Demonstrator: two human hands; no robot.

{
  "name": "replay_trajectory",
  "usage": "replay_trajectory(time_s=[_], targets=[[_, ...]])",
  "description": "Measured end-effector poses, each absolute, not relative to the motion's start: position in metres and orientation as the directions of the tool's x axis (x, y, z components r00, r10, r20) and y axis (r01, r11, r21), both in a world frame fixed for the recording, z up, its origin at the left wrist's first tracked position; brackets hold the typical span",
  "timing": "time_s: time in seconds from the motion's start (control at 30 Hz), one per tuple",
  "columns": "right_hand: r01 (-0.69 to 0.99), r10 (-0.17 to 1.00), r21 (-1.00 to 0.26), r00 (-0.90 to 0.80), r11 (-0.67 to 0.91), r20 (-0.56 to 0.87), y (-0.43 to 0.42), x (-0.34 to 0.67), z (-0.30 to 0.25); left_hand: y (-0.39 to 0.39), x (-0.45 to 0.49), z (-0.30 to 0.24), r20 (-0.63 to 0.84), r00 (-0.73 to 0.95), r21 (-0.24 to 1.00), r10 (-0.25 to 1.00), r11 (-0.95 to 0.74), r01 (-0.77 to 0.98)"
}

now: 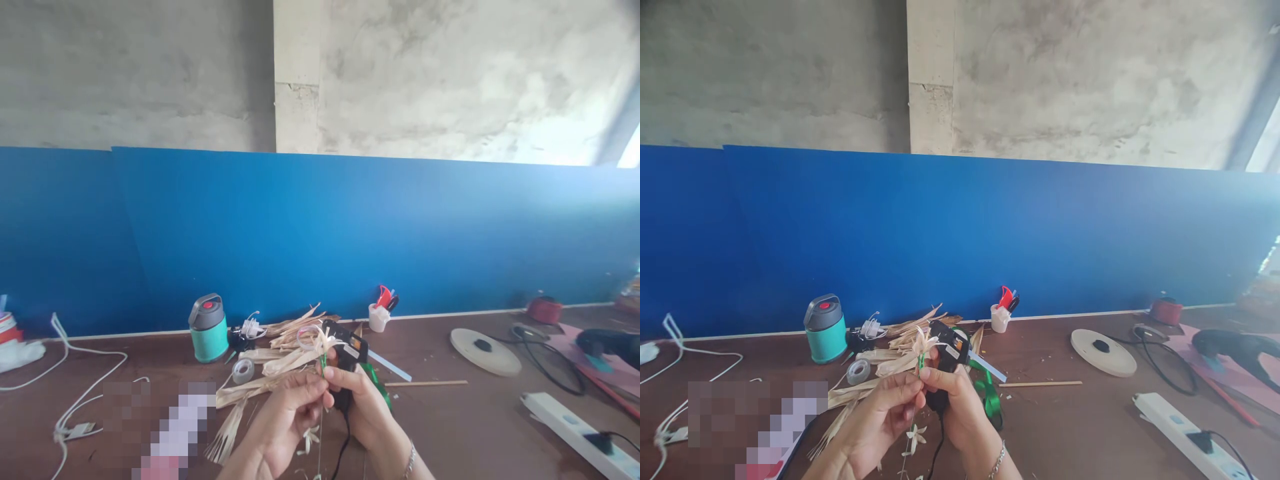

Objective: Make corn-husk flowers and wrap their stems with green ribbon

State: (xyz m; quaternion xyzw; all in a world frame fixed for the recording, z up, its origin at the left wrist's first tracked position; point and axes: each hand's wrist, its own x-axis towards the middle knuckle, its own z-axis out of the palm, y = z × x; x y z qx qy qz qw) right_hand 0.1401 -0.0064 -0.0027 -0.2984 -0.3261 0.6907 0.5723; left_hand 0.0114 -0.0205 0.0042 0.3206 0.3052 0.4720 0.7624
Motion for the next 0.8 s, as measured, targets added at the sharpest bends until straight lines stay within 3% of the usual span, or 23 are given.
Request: replay_trajectory(time_s=[0.17,0.27,0.37,0.53,0.6,0.67,0.73,0.8], targets=[[-0.642,0.988,-0.751,-0.108,-0.155,-0.112,-0.013,0.136,0.005,-0.020,0.011,0.002,-0.213,0.405,0.700,0.889,0.427,-0.572],[-0.631,0.977,-0.745,-0.147,-0.215,-0.157,-0.014,0.139,0.011,-0.016,0.009,0.000,-0.239,0.499,0.587,0.833,0.534,-0.609],[-0.618,0.970,-0.750,-0.192,-0.237,-0.148,-0.013,0.143,0.014,-0.012,0.007,-0.003,-0.241,0.621,0.475,0.746,0.649,-0.595],[-0.623,0.973,-0.751,-0.193,-0.219,-0.124,-0.011,0.145,0.011,-0.016,0.007,-0.002,-0.253,0.679,0.410,0.689,0.712,-0.570],[-0.631,0.977,-0.749,-0.184,-0.203,-0.109,-0.011,0.145,0.009,-0.019,0.010,0.001,-0.261,0.584,0.518,0.768,0.623,-0.587],[-0.636,0.980,-0.749,-0.178,-0.186,-0.092,-0.010,0.144,0.007,-0.023,0.013,0.004,-0.192,0.397,0.746,0.898,0.396,-0.535],[-0.637,0.984,-0.754,-0.167,-0.160,-0.067,-0.009,0.144,0.006,-0.025,0.015,0.007,-0.074,0.235,0.923,0.969,0.156,-0.351],[-0.632,0.991,-0.766,-0.128,-0.116,-0.045,-0.009,0.143,0.006,-0.027,0.015,0.008,0.041,0.128,0.989,0.991,-0.022,-0.149]])
